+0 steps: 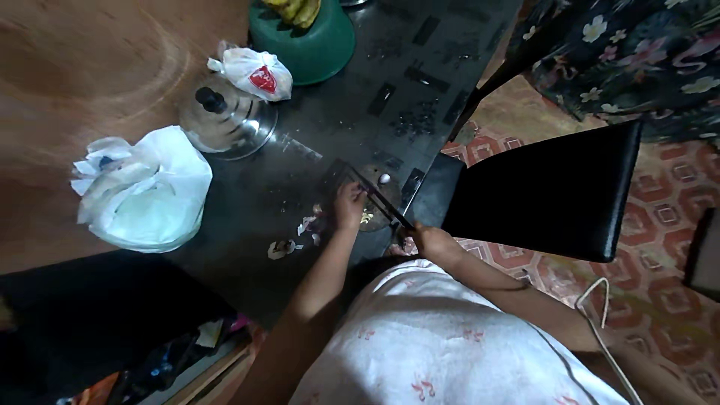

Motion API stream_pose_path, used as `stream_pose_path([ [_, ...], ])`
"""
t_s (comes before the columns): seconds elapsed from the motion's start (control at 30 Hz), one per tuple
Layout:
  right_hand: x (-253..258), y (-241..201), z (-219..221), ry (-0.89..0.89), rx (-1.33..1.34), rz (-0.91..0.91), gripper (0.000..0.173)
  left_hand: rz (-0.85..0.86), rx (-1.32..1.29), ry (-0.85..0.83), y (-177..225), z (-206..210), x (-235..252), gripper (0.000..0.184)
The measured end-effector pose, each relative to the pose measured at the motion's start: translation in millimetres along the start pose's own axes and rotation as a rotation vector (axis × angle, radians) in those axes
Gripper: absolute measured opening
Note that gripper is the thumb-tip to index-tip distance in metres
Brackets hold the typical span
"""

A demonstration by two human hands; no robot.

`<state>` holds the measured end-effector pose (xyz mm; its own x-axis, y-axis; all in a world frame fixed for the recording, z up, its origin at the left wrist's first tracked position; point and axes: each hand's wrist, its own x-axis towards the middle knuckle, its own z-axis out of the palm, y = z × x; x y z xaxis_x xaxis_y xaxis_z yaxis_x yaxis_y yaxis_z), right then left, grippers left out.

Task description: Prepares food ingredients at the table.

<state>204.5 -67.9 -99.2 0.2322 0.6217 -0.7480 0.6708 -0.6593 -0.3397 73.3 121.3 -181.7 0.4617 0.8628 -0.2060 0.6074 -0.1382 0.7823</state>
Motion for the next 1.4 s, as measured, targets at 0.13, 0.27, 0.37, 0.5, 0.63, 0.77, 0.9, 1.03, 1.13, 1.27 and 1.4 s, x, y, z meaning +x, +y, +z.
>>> stream_pose_path([
  [0.13,-5.1,14.4,-2.9,0.048,0.095,-0.035,0.042,0.043,0.061,-0.023,12.2,2.9,3.3,0.035],
  [0.27,-8.7,27.4,-3.5,0.09,0.161,-0.01,0.044,0.155,0.182,0.002,27.4,3.0,10.5,0.029],
  [0.37,-12.5,35.2,-2.8,0.113,0.206,-0.005,0.044,0.247,0.335,-0.003,36.9,9.9,20.9,0.032],
  [0.5,-12.9,44.6,3.6,0.151,0.23,-0.004,0.044,0.21,0.602,-0.147,57.2,22.7,29.6,0.041],
  [0.63,-14.4,49.1,7.2,0.167,0.241,0.0,0.045,0.269,0.63,-0.236,63.3,27.6,31.4,0.028],
  [0.77,-14.9,48.8,7.0,0.135,0.229,-0.027,0.044,0.334,0.398,-0.124,49.9,15.5,16.3,0.021],
  [0.9,-13.4,39.7,4.0,0.018,0.116,-0.116,0.043,0.108,0.16,0.083,19.8,-26.8,4.2,0.036],
  [1.03,-2.1,24.3,9.8,-0.043,0.023,-0.149,0.044,-0.114,0.162,0.137,-5.4,-50.1,3.4,0.04],
  [1.13,0.0,19.8,8.9,-0.056,0.018,-0.115,0.044,-0.063,0.219,0.082,-6.0,-47.0,1.5,0.036],
  [1.27,-1.4,24.5,7.1,-0.043,0.014,-0.064,0.043,0.092,0.352,0.023,-3.8,-31.8,2.8,0.025],
  [1.4,-5.5,28.7,8.1,-0.027,0.008,-0.058,0.041,0.228,0.401,-0.045,-9.7,-25.4,5.2,0.017],
])
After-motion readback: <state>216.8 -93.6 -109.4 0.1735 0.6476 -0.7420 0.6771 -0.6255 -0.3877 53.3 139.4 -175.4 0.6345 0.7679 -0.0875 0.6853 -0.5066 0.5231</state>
